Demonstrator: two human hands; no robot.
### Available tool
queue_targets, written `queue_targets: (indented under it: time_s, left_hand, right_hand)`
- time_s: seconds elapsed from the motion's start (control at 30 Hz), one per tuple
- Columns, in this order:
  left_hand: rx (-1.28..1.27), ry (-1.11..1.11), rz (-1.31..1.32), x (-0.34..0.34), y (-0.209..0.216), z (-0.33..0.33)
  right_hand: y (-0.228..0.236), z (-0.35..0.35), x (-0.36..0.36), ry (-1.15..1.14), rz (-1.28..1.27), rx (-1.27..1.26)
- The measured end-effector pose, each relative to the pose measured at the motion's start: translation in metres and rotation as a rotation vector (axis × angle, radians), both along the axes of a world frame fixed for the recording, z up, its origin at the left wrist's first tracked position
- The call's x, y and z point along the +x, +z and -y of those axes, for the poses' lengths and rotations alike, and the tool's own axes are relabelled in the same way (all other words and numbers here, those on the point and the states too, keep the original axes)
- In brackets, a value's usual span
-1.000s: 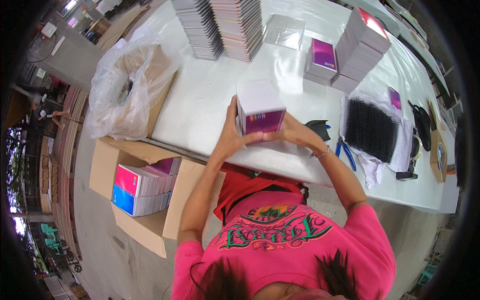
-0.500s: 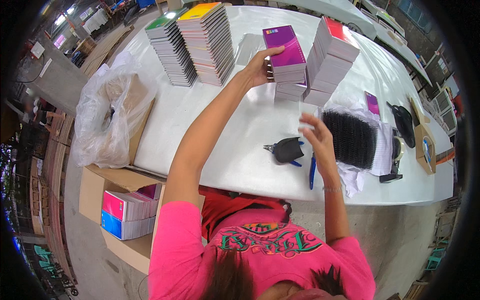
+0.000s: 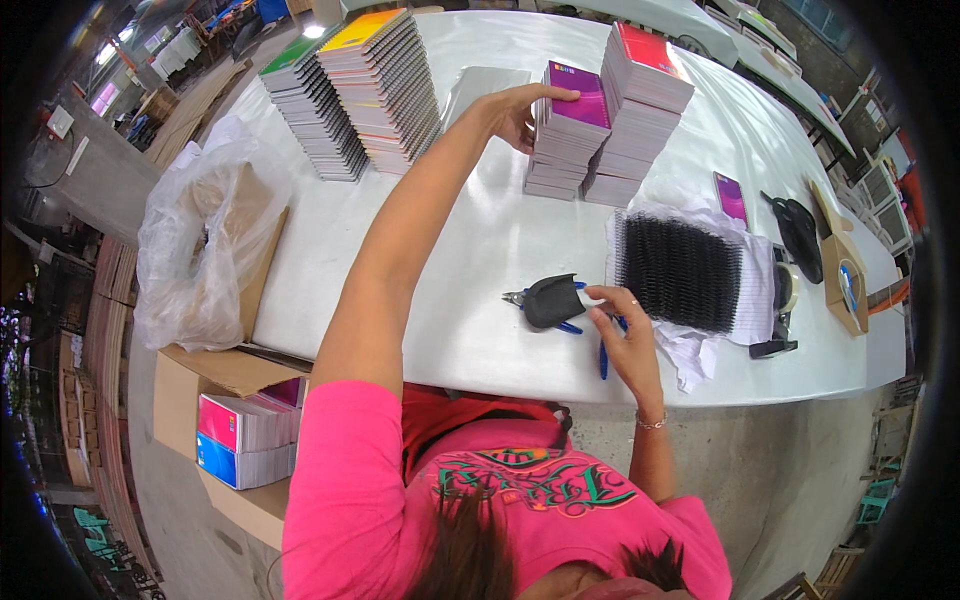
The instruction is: The person uses blue-handled pliers to trim the spiral binding of stacked notebooks on a white table. After trimming, the person places the notebooks into a cardboard box and stacks them by color.
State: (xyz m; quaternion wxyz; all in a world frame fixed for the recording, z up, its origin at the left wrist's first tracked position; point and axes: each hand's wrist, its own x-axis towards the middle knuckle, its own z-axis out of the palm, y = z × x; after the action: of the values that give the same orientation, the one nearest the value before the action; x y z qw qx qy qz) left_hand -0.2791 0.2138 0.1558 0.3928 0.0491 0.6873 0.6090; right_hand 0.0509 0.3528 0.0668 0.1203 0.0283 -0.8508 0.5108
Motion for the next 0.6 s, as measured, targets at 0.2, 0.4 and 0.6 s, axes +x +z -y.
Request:
queue_targets:
  time_s: [0.2,0.4,0.6]
  left_hand:
    - [-0.001,-0.065,-0.077,0.003,-0.001,0.001]
    - [-0.008,0.073,-0.139,-0.017,-0.016,0.039]
    - [0.370,0.067,-0.366,0.091,0.018,0.089]
  right_hand:
    - [0.000,0.004,0.005,0.096,0.019,0.193]
    - [0.012,0.028,-0.003,0.093,-0.118,0.386]
    - [0.030,0.102,-0.019,0.242,-0.098,0.115]
